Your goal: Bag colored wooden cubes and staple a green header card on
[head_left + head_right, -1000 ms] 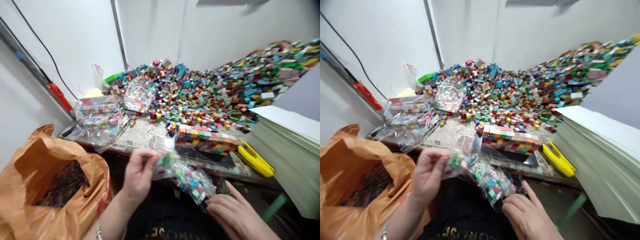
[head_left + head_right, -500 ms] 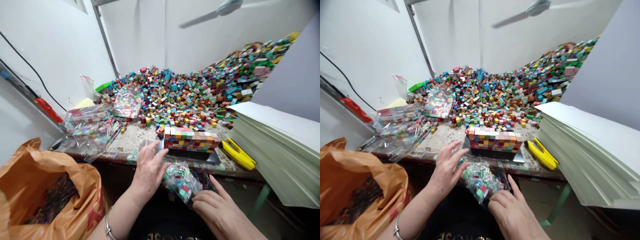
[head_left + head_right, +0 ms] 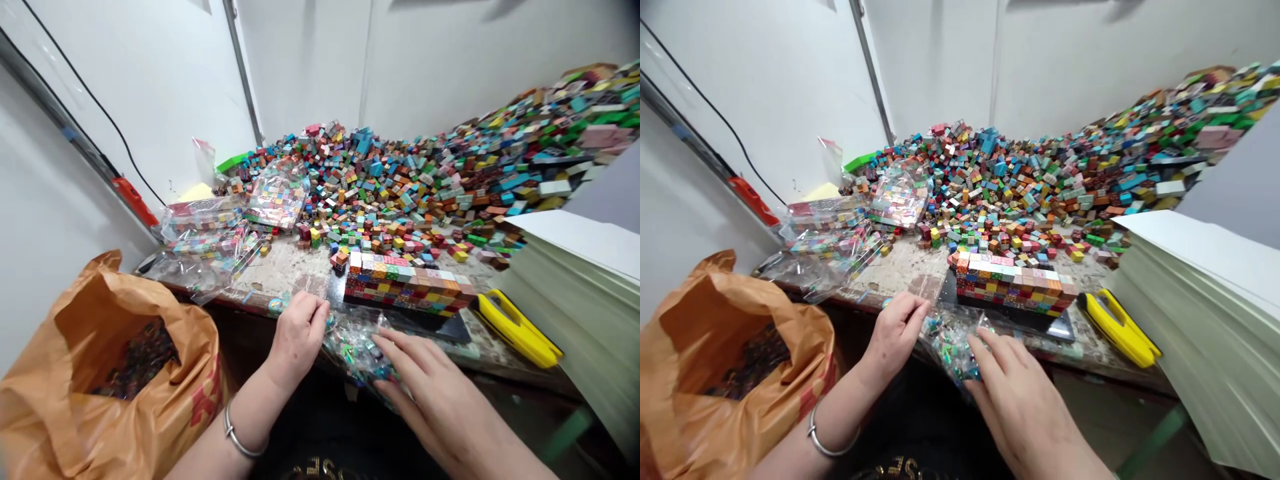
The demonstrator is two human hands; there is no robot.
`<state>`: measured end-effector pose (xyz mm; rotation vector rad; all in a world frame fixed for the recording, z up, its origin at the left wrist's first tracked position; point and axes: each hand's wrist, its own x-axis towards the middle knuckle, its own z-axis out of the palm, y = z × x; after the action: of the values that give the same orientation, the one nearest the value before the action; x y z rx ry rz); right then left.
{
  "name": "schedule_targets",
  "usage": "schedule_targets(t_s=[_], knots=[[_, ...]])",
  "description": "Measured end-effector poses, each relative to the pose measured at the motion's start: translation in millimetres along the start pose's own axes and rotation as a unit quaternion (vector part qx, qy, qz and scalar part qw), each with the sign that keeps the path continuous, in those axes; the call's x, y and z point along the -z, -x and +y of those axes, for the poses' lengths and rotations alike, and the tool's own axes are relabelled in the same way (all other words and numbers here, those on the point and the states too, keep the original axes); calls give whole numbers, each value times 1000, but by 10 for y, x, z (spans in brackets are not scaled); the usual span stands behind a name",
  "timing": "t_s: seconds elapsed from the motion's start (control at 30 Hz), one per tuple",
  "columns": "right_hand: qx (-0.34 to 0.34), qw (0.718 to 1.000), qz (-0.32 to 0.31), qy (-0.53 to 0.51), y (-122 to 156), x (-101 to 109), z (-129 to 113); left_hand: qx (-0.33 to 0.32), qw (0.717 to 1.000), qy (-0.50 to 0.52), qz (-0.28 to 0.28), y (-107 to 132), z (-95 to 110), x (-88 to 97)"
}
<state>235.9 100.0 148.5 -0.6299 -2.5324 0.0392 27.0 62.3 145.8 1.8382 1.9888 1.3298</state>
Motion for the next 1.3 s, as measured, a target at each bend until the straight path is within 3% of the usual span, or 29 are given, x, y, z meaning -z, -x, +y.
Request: schedule_targets(t_s=[0.17,0.33,0.47,0.57,0.63,0.73,0.8,0.87,0.93,1.03,1.17,1.23,1.3], knots=[[20,995,-91,-43,-326,-337,29,7,1000,25,3,46,-38,3],[-15,993,-96,-66,-587,-453,-19,11,999,46,13,63,-61,-14],[-43,990,-135,-14,-753,-664,-169,12,998,60,15,51,-80,-21],[-51,990,-130,-18,-812,-737,-243,20,997,64,27,38,-120,-1],[-31,993,-103,-52,-767,-625,-237,24,997,63,31,30,-154,19],[-20,994,-19,-102,-490,-238,-133,33,997,62,29,19,-196,38],[-69,994,22,-87,-167,39,-7,43,996,67,29,10,-211,36],[-125,992,11,-18,205,210,139,48,996,77,25,-3,-217,26],[-150,988,5,27,542,218,266,45,995,88,12,-21,-217,12],[-167,985,-33,24,825,-4,379,31,995,96,-4,-40,-215,-5],[-165,985,-47,14,728,-213,428,17,996,92,1,-25,-229,30],[-149,986,-71,-17,566,-111,408,19,996,85,16,-17,-234,106],[-114,989,-81,-50,387,118,360,20,996,75,49,-30,-219,232]])
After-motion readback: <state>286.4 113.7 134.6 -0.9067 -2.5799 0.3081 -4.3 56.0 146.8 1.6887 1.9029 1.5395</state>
